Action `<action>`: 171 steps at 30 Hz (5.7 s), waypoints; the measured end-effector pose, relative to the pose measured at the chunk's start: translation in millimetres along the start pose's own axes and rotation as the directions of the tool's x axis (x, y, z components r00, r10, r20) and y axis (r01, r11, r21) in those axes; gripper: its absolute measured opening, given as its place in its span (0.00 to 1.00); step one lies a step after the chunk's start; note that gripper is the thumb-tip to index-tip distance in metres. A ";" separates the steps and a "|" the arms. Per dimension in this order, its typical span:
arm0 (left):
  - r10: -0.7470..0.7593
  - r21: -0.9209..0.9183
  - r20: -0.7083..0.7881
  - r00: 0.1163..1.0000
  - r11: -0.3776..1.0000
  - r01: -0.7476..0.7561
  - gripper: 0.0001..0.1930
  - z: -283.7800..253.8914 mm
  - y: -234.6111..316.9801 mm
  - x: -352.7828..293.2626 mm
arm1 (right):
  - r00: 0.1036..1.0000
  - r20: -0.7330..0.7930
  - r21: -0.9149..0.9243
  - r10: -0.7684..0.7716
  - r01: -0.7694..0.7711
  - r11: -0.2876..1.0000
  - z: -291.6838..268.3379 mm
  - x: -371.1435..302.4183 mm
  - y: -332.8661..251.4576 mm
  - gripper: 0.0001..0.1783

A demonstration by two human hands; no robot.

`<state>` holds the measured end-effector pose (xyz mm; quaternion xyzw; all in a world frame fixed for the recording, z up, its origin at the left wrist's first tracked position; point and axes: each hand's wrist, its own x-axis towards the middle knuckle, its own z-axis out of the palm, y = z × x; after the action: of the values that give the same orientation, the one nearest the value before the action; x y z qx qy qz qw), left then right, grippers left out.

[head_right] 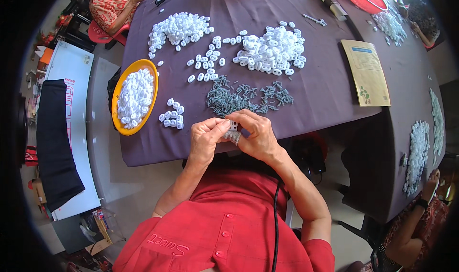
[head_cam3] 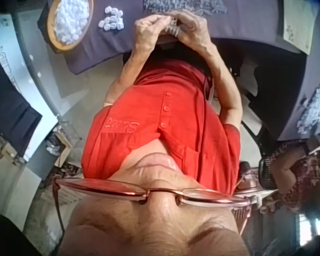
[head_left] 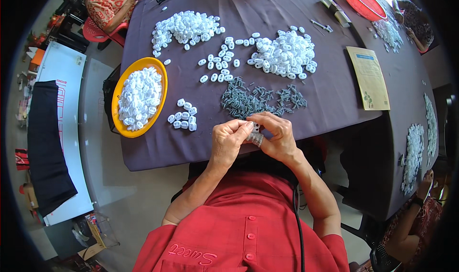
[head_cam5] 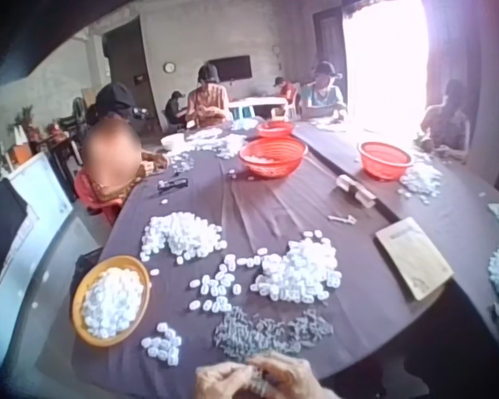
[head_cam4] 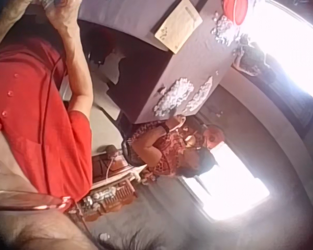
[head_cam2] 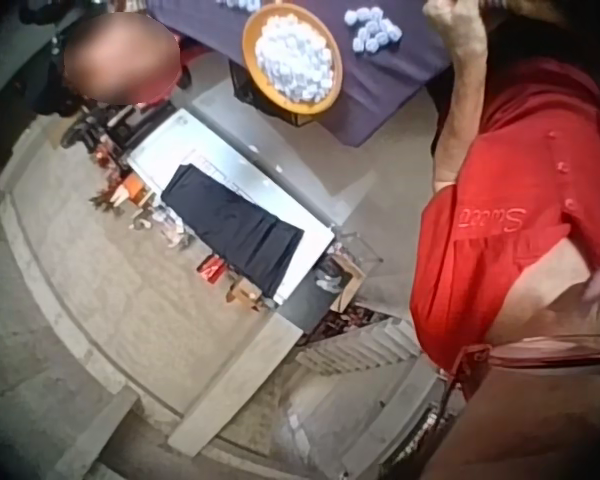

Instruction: The person assembles white plastic components by hand, linking plastic clips and metal links together at a workshop table.

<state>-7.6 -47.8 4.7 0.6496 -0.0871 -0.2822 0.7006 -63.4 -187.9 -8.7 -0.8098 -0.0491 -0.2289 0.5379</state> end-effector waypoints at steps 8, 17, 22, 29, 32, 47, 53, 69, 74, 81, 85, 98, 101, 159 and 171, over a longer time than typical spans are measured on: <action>-0.035 0.018 0.052 0.998 0.999 0.034 0.09 -2.8 -1.3 0.5 | 0.998 0.024 -0.040 -0.062 0.063 0.997 -0.7 0.3 6.0 0.17; -0.189 -0.224 0.065 0.980 0.954 0.199 0.12 0.3 4.8 -4.0 | 0.997 0.015 -0.050 -0.069 0.070 0.996 0.9 -1.8 8.3 0.18; -0.150 -0.104 0.043 0.988 0.983 0.154 0.11 -5.4 -5.2 -5.3 | 0.995 0.022 -0.063 -0.100 0.101 0.993 4.8 -3.4 11.0 0.17; -0.167 -0.190 0.043 0.985 0.967 0.172 0.11 -7.5 -7.0 -4.9 | 0.991 0.036 -0.084 -0.132 0.135 0.987 7.6 -3.2 11.5 0.16; -0.179 -0.189 0.059 0.982 0.964 0.187 0.10 -9.2 -6.6 -4.8 | 0.990 0.046 -0.090 -0.130 0.134 0.987 7.6 -3.6 13.5 0.16; -0.157 -0.381 0.076 0.985 0.908 0.174 0.09 -13.4 -18.6 -2.0 | 0.990 -0.002 -0.095 -0.143 0.142 0.985 11.1 -3.4 12.9 0.21; -0.196 -0.394 0.031 0.980 0.899 0.192 0.09 -10.0 -18.7 0.2 | 0.992 -0.013 -0.104 -0.122 0.120 0.987 5.6 0.4 10.1 0.26; 0.034 0.214 -0.161 0.986 0.977 0.001 0.10 -42.3 -0.2 -7.9 | 0.994 -0.039 -0.168 -0.106 0.098 0.981 8.2 3.2 5.4 0.15; 0.469 0.668 -0.176 0.866 0.703 -0.245 0.03 -76.8 3.0 -12.4 | 0.995 -0.065 -0.146 -0.073 0.063 0.987 11.4 4.7 -2.8 0.19; 0.696 0.867 -0.108 0.710 0.415 -0.275 0.04 -102.0 -2.1 -5.8 | 0.991 -0.071 -0.190 -0.117 0.102 0.977 13.3 4.0 -3.6 0.14; 0.680 0.868 -0.113 0.725 0.423 -0.261 0.05 -88.9 1.0 -3.6 | 0.990 -0.078 -0.196 -0.117 0.099 0.976 13.8 3.6 -3.0 0.14; 0.722 0.922 -0.034 0.691 0.290 -0.257 0.04 -78.8 -1.2 11.1 | 0.933 -0.281 0.370 0.225 -0.111 0.922 -7.5 3.9 17.1 0.12; 0.741 0.862 0.034 0.670 0.317 -0.395 0.03 -52.5 9.0 29.9 | 0.911 -0.279 0.456 0.304 -0.153 0.877 -9.2 3.3 17.4 0.12; 0.535 0.726 0.591 0.604 -0.028 -0.687 0.19 18.5 8.0 191.4 | 0.957 -0.264 -0.014 0.120 -0.128 0.992 -4.6 0.5 15.8 0.09; 0.631 0.825 0.448 0.633 -0.020 -0.564 0.09 -47.5 21.9 170.8 | 0.953 -0.273 0.029 0.134 -0.131 0.991 -7.1 3.0 12.3 0.09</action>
<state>162.8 -93.9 -22.7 0.8262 -0.4795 0.1709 0.2413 -59.0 -199.8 -15.6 -0.7689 0.0792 -0.3020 0.5579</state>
